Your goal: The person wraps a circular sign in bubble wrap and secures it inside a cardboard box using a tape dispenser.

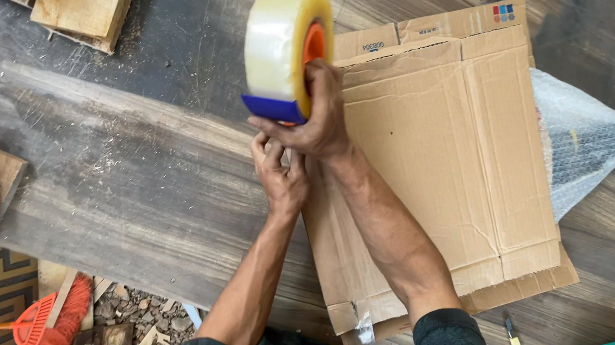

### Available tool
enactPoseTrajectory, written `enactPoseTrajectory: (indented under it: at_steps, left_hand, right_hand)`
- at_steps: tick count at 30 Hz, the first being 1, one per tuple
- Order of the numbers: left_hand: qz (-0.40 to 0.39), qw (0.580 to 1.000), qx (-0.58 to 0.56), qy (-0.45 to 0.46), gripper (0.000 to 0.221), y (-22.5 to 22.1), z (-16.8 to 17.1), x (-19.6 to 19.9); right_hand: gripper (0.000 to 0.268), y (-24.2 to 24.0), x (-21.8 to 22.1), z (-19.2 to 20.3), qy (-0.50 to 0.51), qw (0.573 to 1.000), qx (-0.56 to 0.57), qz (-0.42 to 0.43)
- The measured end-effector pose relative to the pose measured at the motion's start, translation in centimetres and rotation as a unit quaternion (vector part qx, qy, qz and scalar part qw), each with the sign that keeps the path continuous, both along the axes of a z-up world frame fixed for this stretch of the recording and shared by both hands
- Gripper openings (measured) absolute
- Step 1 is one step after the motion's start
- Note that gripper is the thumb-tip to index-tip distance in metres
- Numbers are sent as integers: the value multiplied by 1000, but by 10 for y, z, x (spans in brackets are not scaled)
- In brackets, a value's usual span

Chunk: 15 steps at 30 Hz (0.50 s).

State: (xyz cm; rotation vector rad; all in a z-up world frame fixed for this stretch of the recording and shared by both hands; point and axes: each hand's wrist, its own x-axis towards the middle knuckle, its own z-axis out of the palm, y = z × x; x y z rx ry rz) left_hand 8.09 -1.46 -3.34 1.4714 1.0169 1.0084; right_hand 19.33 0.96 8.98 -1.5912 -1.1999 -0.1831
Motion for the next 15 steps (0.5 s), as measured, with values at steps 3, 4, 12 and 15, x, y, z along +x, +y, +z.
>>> enactPoseTrajectory:
  at_steps: [3,4,12,15]
  left_hand:
    - [-52,999,15,-8,22,15,10,-3]
    - [-55,998,42,11,29,18,14,-1]
    - [-112,992,30,41,34,23,27,-9]
    - [-112,991,71,22,27,25,8,-5]
  right_hand:
    - [79,-4,10,6,-36,999,-10,-24]
    - [79,-8,15,19,-75,994,-69,-37]
    - [79,-49,26,66,-32,925,-364,-99]
    - [78,-57,22,72,17,876,-476,-77]
